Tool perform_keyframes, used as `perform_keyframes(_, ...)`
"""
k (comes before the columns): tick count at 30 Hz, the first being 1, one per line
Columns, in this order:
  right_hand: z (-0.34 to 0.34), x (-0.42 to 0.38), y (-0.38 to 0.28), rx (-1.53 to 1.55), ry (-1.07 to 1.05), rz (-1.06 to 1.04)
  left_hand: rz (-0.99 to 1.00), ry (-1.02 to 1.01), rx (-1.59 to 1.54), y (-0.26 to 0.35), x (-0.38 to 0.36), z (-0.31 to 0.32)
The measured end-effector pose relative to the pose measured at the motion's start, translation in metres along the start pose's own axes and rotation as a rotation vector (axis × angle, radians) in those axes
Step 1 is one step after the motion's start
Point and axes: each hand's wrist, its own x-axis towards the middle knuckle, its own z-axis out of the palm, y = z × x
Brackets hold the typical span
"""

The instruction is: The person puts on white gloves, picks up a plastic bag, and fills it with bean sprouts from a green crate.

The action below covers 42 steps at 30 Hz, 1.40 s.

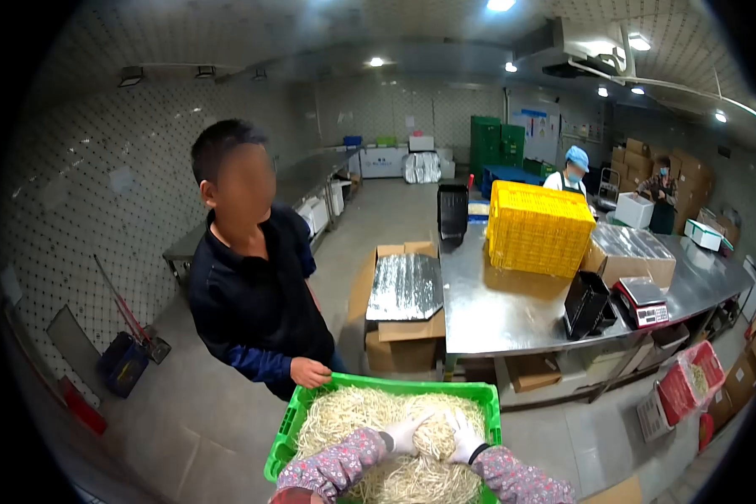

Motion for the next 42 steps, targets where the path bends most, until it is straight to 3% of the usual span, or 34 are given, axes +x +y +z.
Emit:
perform_keyframes(4,0.017,0.010,0.022,0.189,0.214,-0.211,0.130,0.242,0.038,-0.016,-0.007,0.019)
perform_keyframes(6,-0.001,0.003,0.005,0.076,0.018,-0.063,0.013,0.190,0.080,-0.010,-0.025,0.013)
perform_keyframes(8,-0.006,0.002,-0.004,0.061,-0.073,-0.078,-0.025,0.144,0.084,-0.009,-0.040,0.007)
perform_keyframes(11,-0.009,-0.003,-0.019,0.023,0.018,-0.154,0.015,0.187,0.124,-0.019,-0.060,0.012)
perform_keyframes(14,-0.011,0.005,-0.013,0.043,-0.036,-0.270,0.019,0.215,0.189,-0.020,-0.078,0.010)
perform_keyframes(17,-0.011,0.011,-0.006,0.130,0.103,-0.402,0.005,0.190,0.242,-0.016,-0.093,0.000)
perform_keyframes(18,-0.012,0.015,0.001,0.158,0.131,-0.455,0.012,0.227,0.237,-0.020,-0.098,0.000)
perform_keyframes(20,0.000,0.027,0.033,0.179,0.174,-0.271,0.047,0.282,0.268,-0.024,-0.115,-0.010)
perform_keyframes(22,0.010,0.049,0.063,0.419,0.298,-0.410,-0.025,0.204,0.312,-0.023,-0.129,-0.022)
perform_keyframes(24,-0.031,0.044,0.051,0.190,0.300,-0.543,0.027,0.191,0.403,-0.016,-0.133,-0.027)
perform_keyframes(27,-0.048,0.056,0.047,0.437,0.083,-0.254,0.275,0.236,0.535,-0.017,-0.120,-0.015)
perform_keyframes(30,-0.044,0.072,0.034,0.432,0.099,-0.305,0.448,0.321,0.561,-0.003,-0.091,0.005)
perform_keyframes(31,-0.039,0.075,0.025,0.393,0.145,-0.343,0.428,0.366,0.547,-0.001,-0.078,0.016)
perform_keyframes(32,-0.046,0.077,0.010,0.240,-0.102,-0.206,0.410,0.410,0.531,-0.001,-0.065,0.030)
perform_keyframes(34,-0.050,0.065,-0.010,0.256,-0.239,-0.117,0.299,0.434,0.607,-0.013,-0.041,0.055)
perform_keyframes(35,0.000,0.092,0.031,0.108,-0.263,-0.088,0.185,0.411,0.527,-0.006,-0.046,0.055)
perform_keyframes(38,-0.024,0.074,0.027,0.251,-0.239,-0.173,-0.014,0.389,0.272,-0.006,-0.075,0.051)
perform_keyframes(42,-0.056,0.075,0.025,0.286,-0.189,-0.007,-0.086,0.625,-0.238,-0.018,-0.111,0.075)
